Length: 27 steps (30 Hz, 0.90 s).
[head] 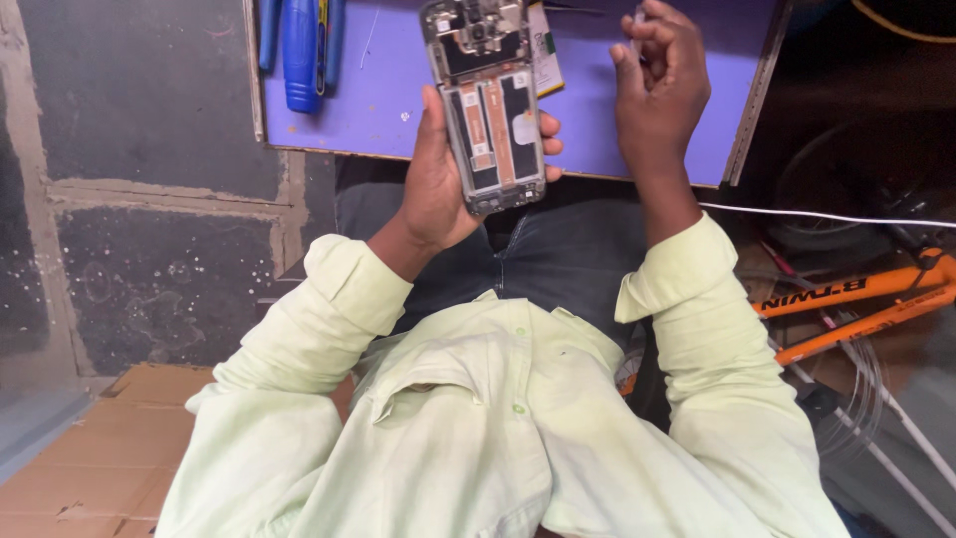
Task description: The person disassembles a smartphone, removes the battery and motherboard, and uses tweezers to manipulate small internal components. They also briefly handle a second phone and a SIM card before returning to the first device.
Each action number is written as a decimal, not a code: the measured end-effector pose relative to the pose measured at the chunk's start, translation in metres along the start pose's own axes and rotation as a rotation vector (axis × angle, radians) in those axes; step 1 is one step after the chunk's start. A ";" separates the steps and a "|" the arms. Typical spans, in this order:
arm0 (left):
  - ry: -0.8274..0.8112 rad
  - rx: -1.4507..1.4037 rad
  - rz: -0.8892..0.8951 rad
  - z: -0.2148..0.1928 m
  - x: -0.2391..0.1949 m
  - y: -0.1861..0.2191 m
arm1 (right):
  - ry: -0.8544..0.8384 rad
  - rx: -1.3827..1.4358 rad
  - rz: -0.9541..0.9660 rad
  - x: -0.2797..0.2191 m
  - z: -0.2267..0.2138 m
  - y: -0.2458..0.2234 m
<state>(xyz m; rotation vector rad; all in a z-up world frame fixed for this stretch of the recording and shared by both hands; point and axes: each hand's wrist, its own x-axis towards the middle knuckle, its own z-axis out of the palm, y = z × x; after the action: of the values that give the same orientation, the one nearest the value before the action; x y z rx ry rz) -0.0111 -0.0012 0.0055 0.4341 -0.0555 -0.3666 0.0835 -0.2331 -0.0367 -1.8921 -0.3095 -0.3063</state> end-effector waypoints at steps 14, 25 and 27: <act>0.011 0.033 -0.002 0.000 -0.002 -0.002 | -0.010 -0.609 -0.297 0.040 -0.016 0.004; 0.439 0.337 0.089 -0.020 0.013 -0.001 | 0.005 -0.124 0.016 0.021 -0.019 -0.027; 0.510 0.352 0.088 -0.035 0.017 -0.001 | 0.022 -0.092 0.191 0.019 -0.022 -0.028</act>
<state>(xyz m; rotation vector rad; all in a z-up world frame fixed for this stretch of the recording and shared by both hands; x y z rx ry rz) 0.0089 0.0065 -0.0272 0.8594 0.3616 -0.1494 0.0897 -0.2438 0.0017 -1.9901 -0.1000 -0.2159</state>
